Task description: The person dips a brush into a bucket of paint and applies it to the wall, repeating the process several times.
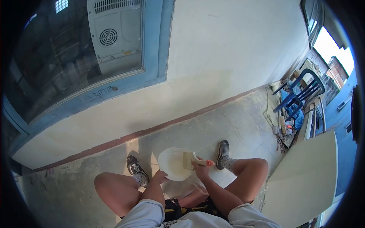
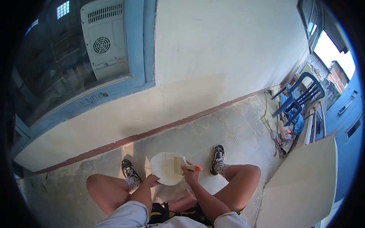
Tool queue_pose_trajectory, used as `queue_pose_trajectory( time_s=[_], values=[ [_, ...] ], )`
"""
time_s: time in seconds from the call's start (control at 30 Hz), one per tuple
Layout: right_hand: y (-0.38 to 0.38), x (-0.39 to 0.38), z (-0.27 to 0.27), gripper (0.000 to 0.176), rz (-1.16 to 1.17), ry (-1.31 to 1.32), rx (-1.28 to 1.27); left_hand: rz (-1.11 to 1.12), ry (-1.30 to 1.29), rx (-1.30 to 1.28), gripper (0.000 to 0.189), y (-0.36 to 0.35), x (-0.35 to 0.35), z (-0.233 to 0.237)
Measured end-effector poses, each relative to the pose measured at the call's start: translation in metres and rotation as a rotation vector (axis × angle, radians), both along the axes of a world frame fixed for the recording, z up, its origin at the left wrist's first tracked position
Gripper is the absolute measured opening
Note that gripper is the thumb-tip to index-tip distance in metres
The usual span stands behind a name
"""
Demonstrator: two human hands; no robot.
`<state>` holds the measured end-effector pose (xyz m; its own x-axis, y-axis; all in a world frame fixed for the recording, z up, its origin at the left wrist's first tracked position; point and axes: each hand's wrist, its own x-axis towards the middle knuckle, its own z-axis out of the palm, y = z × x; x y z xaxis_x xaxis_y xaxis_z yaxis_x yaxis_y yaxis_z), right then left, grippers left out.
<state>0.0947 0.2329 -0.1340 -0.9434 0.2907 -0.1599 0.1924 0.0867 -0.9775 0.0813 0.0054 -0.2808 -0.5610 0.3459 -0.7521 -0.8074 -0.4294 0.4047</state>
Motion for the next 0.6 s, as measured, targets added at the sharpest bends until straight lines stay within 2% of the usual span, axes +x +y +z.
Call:
queue_pose_trajectory(
  time_s=[0.1, 0.2, 0.27, 0.3, 0.37, 0.4, 0.43, 0.6],
  values=[
    [0.005, 0.002, -0.006, 0.037, -0.017, -0.022, -0.047, -0.005, 0.062, -0.079, 0.053, 0.013, 0.001, 0.022],
    [0.008, 0.001, -0.003, 0.038, -0.058, -0.004, -0.016, 0.011, 0.063, -0.013, 0.053, 0.021, -0.008, 0.044],
    [0.010, -0.008, 0.001, 0.039, -0.046, 0.033, -0.097, 0.005, 0.110, 0.037, 0.055, 0.023, -0.013, 0.063],
    [0.009, -0.011, 0.025, 0.040, -0.002, 0.018, -0.048, 0.005, 0.179, 0.025, 0.055, 0.028, -0.013, 0.103],
    [0.011, -0.022, 0.038, 0.041, 0.042, 0.105, 0.075, 0.039, 0.181, 0.084, 0.056, 0.029, -0.017, 0.107],
    [0.009, -0.023, 0.060, 0.042, 0.063, 0.049, 0.029, 0.024, 0.228, 0.084, 0.056, 0.031, -0.015, 0.121],
    [0.013, -0.027, 0.062, 0.041, 0.090, 0.119, 0.002, 0.060, 0.255, 0.109, 0.055, 0.032, -0.013, 0.116],
    [0.019, -0.038, 0.111, 0.039, 0.174, 0.116, 0.083, 0.136, 0.259, 0.107, 0.058, 0.041, -0.008, 0.156]
  ],
)
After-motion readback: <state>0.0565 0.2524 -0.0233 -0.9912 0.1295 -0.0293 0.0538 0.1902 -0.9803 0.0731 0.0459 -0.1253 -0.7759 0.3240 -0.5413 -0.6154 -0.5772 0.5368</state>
